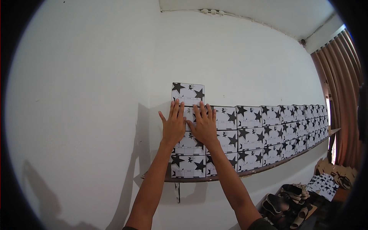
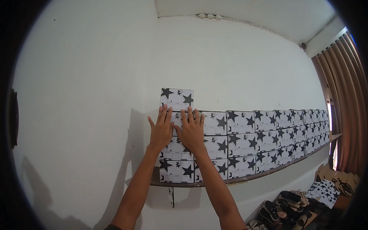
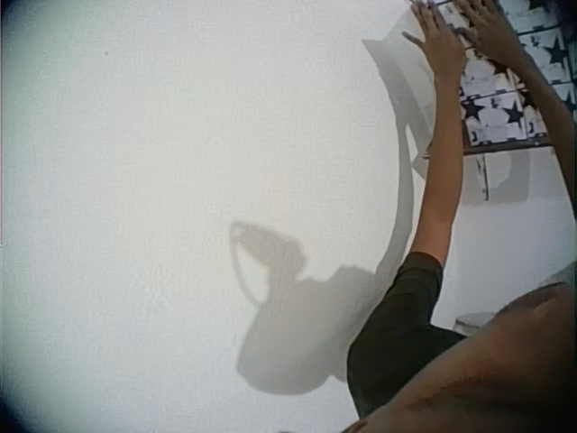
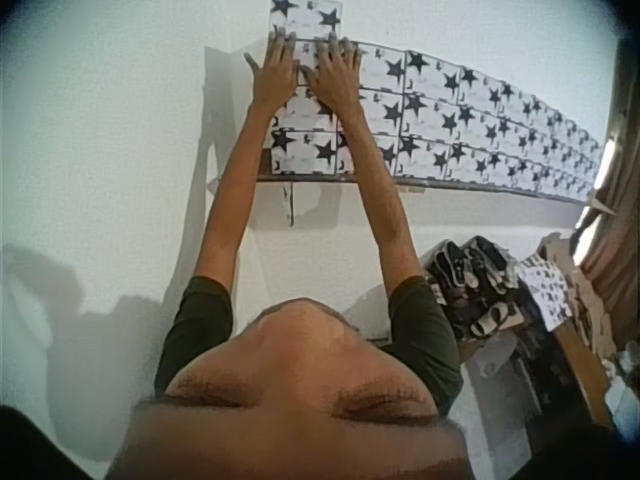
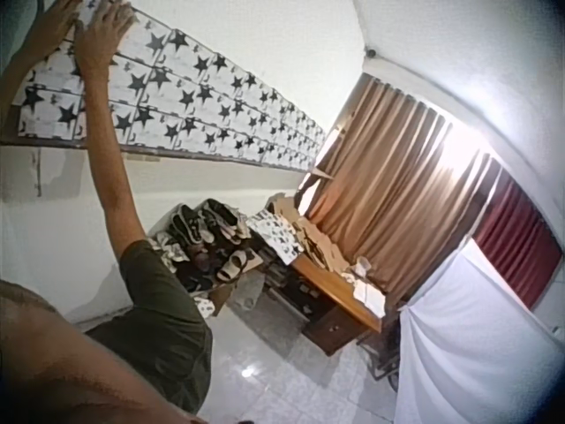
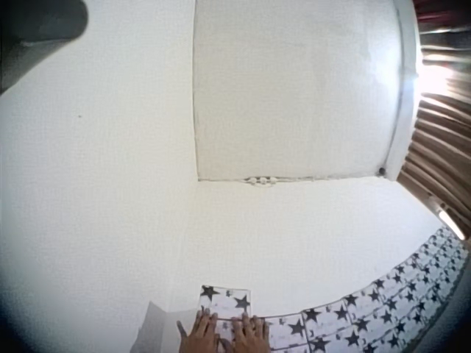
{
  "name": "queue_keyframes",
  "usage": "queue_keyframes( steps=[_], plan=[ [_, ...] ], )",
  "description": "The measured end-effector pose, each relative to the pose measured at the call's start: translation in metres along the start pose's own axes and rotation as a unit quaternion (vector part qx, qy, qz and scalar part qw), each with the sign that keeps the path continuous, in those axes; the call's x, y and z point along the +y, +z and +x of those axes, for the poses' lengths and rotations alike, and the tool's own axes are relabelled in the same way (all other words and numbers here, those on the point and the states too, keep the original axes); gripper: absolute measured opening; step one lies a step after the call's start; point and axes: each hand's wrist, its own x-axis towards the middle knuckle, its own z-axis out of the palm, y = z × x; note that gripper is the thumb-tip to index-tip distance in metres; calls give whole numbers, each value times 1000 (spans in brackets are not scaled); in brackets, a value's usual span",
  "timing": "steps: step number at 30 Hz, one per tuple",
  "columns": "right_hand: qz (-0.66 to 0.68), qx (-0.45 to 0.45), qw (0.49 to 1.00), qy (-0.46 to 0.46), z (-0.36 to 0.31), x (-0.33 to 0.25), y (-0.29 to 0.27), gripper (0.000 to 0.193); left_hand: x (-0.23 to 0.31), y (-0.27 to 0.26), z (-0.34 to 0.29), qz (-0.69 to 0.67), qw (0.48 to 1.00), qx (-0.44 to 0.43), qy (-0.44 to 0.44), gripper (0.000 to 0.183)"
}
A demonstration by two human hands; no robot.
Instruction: Folding cardboard sheets into shoe boxes and placing them on a storage shelf.
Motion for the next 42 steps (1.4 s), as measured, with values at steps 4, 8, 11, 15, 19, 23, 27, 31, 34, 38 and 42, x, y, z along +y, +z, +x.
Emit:
queue_keyframes(
  steps=[4,8,11,15,19,23,27,31,34,38,42],
  plan=[
    [16,1,1000,8,1,-1,-1,69,-2,-1,0,-41,999,-4,0,59],
    [-17,10,999,31,0,-1,1,71,2,-7,1,-58,997,9,-57,61],
    [-34,-11,999,30,1,0,1,73,-7,-13,3,-139,987,-26,-75,61],
    [-2,-32,999,33,2,0,-1,74,-14,-15,1,-131,990,-32,-49,60],
    [-10,-21,999,30,-1,0,1,75,-8,-16,-1,-116,989,-61,-67,61],
    [-13,3,1000,17,-7,-3,-12,77,8,-23,-6,-40,995,-48,-77,66],
    [62,-9,997,43,-28,-14,-46,79,29,-42,-23,-216,973,56,-67,71],
    [217,-24,975,43,-65,-17,-86,79,63,-66,-58,-382,919,59,-76,75],
    [218,-68,971,65,-101,-13,-126,81,95,-76,-99,-503,858,52,-89,85],
    [212,-121,964,108,-158,31,-194,83,170,-88,-148,-617,769,-24,-166,92],
    [228,-169,940,188,-229,77,-270,81,244,-91,-205,-693,686,-70,-211,87]
  ],
)
